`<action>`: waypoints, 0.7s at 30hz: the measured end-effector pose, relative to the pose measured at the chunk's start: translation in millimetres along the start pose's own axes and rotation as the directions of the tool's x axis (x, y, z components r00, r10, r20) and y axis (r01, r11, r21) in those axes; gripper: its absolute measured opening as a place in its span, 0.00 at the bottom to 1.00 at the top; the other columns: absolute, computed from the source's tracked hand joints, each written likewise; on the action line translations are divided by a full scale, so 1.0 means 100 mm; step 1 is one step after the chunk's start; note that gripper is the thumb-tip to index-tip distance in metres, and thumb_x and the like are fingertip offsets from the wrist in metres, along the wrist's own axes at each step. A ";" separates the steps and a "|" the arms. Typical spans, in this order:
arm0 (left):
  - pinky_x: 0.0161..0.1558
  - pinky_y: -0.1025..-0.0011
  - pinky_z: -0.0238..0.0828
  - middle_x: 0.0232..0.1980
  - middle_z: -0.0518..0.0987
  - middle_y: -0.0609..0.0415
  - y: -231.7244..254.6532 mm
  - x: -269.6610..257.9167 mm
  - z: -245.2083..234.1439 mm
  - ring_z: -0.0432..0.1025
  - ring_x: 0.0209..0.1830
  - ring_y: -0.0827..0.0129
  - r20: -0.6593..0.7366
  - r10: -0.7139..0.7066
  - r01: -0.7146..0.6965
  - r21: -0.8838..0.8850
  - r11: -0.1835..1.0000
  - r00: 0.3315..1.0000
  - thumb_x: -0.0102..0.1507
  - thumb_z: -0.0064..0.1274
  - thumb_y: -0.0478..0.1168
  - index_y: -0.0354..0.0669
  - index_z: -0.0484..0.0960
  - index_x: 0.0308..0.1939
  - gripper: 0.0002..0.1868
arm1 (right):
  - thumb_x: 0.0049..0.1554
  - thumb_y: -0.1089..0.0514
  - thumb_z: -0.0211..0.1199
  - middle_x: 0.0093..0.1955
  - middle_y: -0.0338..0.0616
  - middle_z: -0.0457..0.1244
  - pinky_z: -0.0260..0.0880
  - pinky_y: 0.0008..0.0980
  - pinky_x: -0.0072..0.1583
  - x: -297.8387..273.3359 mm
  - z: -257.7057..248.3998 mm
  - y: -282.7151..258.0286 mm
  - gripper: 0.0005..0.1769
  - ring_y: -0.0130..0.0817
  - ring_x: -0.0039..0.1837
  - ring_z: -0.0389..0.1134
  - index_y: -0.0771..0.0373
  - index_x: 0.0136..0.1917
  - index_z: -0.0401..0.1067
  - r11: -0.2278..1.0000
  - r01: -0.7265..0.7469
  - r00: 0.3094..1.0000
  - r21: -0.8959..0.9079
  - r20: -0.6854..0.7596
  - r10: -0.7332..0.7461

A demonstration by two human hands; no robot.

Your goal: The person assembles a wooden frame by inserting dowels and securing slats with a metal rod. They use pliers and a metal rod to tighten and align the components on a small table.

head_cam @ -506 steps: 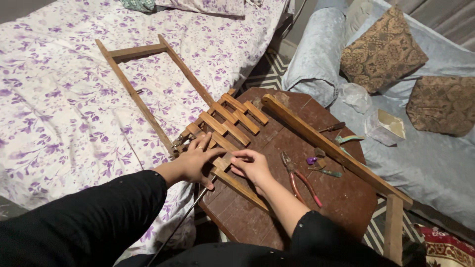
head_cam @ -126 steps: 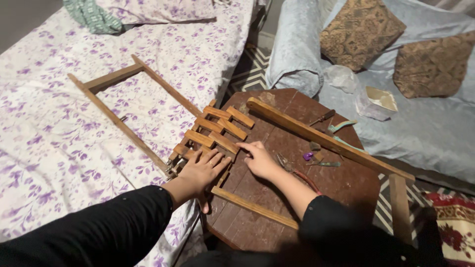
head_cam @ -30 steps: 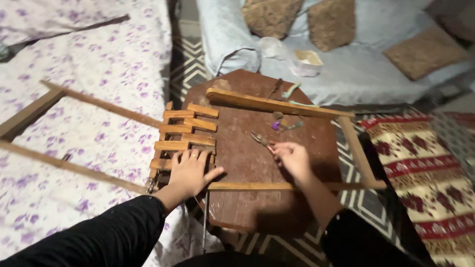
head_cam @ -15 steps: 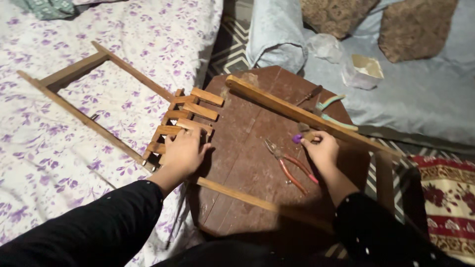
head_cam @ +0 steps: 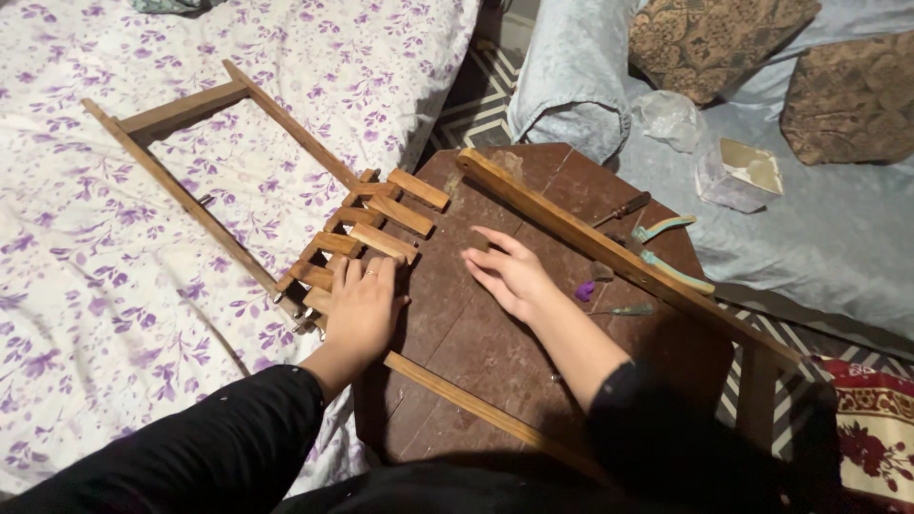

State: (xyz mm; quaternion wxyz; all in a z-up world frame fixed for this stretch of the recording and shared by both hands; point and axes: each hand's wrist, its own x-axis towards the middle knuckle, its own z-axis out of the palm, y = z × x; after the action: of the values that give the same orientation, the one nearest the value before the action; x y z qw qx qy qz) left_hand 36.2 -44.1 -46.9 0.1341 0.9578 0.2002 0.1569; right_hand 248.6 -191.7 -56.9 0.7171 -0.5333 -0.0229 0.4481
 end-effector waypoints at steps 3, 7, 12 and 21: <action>0.66 0.51 0.56 0.53 0.75 0.46 0.04 -0.01 0.04 0.67 0.57 0.49 -0.087 -0.002 0.003 0.004 1.000 0.996 0.59 0.60 0.46 0.39 0.74 0.59 0.27 | 0.58 0.70 0.60 0.56 0.51 0.66 0.74 0.31 0.62 0.21 0.06 0.07 0.26 0.39 0.59 0.69 0.64 0.70 0.68 0.988 -0.103 0.991 0.112 0.093 0.093; 0.57 0.53 0.62 0.51 0.75 0.43 0.12 0.11 0.12 0.67 0.54 0.48 -0.050 -0.186 0.176 -0.157 0.972 0.981 0.61 0.60 0.46 0.38 0.74 0.51 0.21 | 0.60 0.67 0.59 0.59 0.52 0.66 0.72 0.32 0.64 0.30 0.06 0.16 0.21 0.39 0.61 0.69 0.67 0.68 0.68 0.984 -0.127 0.989 0.123 0.090 0.116; 0.54 0.53 0.63 0.45 0.78 0.44 0.15 0.24 0.19 0.70 0.49 0.47 -0.098 -0.284 0.253 -0.247 0.935 0.954 0.61 0.62 0.44 0.39 0.73 0.45 0.17 | 0.60 0.67 0.59 0.62 0.52 0.66 0.69 0.32 0.68 0.22 0.04 0.18 0.21 0.37 0.63 0.68 0.69 0.67 0.67 0.993 -0.091 0.990 0.071 0.115 0.082; 0.54 0.53 0.64 0.43 0.79 0.47 0.16 0.15 0.13 0.71 0.48 0.48 -0.159 -0.275 0.185 -0.429 0.884 0.948 0.57 0.62 0.36 0.40 0.71 0.47 0.18 | 0.61 0.66 0.56 0.63 0.53 0.66 0.66 0.34 0.69 0.00 0.14 0.14 0.22 0.39 0.66 0.67 0.73 0.68 0.65 0.987 -0.130 0.976 0.097 0.186 0.111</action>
State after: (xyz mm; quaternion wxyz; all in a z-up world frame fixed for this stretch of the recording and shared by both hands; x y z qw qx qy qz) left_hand 59.7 -54.4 -49.8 0.3265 0.8550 0.2890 0.2807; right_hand 232.8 -180.4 -62.1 0.7117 -0.4512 -0.0306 0.5376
